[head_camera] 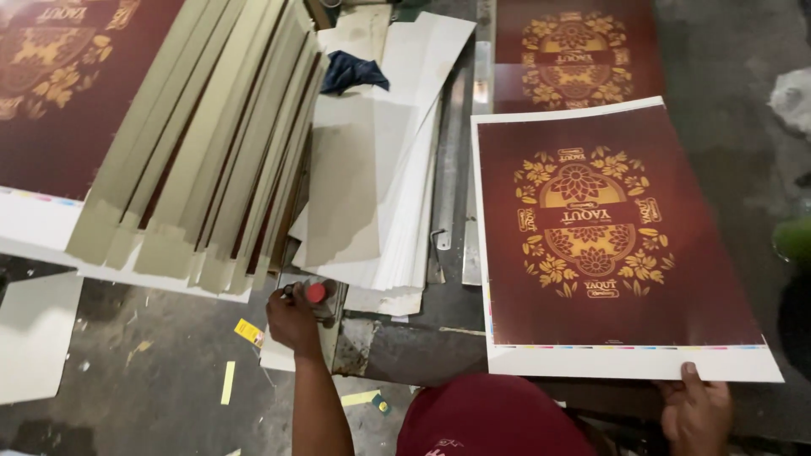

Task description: The person repeatedly picks up large printed sheets from a stack on the left and places them onto a stack on the right. The person handles the sheets by hand, moving them one at a time in a continuous loop.

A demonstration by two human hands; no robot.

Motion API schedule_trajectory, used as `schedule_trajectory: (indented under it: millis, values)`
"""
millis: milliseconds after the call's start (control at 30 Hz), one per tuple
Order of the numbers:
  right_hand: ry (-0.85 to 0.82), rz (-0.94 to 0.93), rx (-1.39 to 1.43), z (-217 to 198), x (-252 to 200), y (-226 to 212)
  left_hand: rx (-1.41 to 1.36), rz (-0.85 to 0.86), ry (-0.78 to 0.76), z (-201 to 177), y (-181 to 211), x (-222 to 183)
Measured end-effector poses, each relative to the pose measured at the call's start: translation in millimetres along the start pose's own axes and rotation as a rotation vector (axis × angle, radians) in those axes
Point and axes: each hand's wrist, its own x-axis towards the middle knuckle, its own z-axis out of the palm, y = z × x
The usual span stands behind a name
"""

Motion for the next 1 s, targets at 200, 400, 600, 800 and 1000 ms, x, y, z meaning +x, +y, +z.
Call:
schedule_trajectory:
  millis: [200,400,600,800,1000]
  values:
    - [0.043,0.013,-0.018,7,-11,-6,0.054,0.011,-0.020,2,-4,2]
    - [0.144,0.081,-0.072,10,-13,-11,-0.021,0.004,-0.007,-5,3,-2]
    - [0.169,0.091,-0.028,-11,-6,3,-0.011,-0.005,-0.013,-6,5,0]
    - [0.153,0.083,0.003,-4,-11,-8,-0.026,0.005,-0.031,-8,6,0]
    - [0.108,0.061,0.040,-11,-7,-1,-0.039,0.058,0.015,-2,-1,-2]
